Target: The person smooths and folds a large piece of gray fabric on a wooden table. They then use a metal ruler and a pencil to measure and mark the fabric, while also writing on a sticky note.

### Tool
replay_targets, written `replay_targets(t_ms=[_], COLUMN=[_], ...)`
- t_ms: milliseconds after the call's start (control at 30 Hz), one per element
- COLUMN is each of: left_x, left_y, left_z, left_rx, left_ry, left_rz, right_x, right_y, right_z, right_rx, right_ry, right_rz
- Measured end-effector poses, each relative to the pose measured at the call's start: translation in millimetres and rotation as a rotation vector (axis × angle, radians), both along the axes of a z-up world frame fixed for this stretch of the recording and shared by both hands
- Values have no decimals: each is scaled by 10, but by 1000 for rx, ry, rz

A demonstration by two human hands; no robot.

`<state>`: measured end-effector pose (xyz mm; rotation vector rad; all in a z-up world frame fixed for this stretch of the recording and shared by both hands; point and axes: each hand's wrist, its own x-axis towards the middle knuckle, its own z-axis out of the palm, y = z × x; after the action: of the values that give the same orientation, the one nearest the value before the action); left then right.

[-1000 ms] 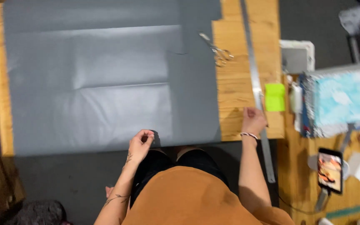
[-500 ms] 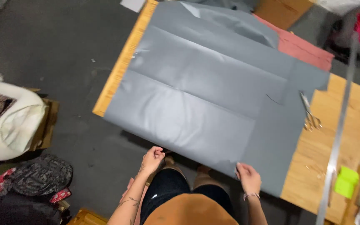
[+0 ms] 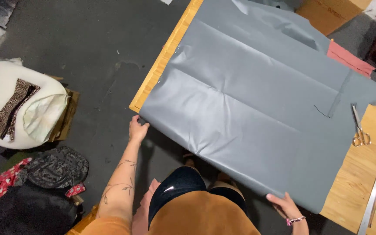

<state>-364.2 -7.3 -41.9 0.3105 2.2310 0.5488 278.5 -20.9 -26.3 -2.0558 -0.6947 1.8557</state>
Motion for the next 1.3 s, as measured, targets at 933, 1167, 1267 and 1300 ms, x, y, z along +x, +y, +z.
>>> replay_targets(t_ms=[933, 1167, 1267, 1300], left_x=[26, -121, -184, -197], left_y=[-443, -278, -34, 28], left_z=[-122, -227, 121, 300], left_rx=[415, 483, 573, 637], left_ry=[-334, -375, -374, -357], left_rz=[-21, -162, -119, -73], right_x=[-269, -168, -172, -175], right_y=[588, 726, 779, 788], right_z=[340, 220, 390, 482], right_rx=[285, 217, 264, 312], right_ry=[292, 324, 276, 218], right_rz=[-548, -694, -651, -565])
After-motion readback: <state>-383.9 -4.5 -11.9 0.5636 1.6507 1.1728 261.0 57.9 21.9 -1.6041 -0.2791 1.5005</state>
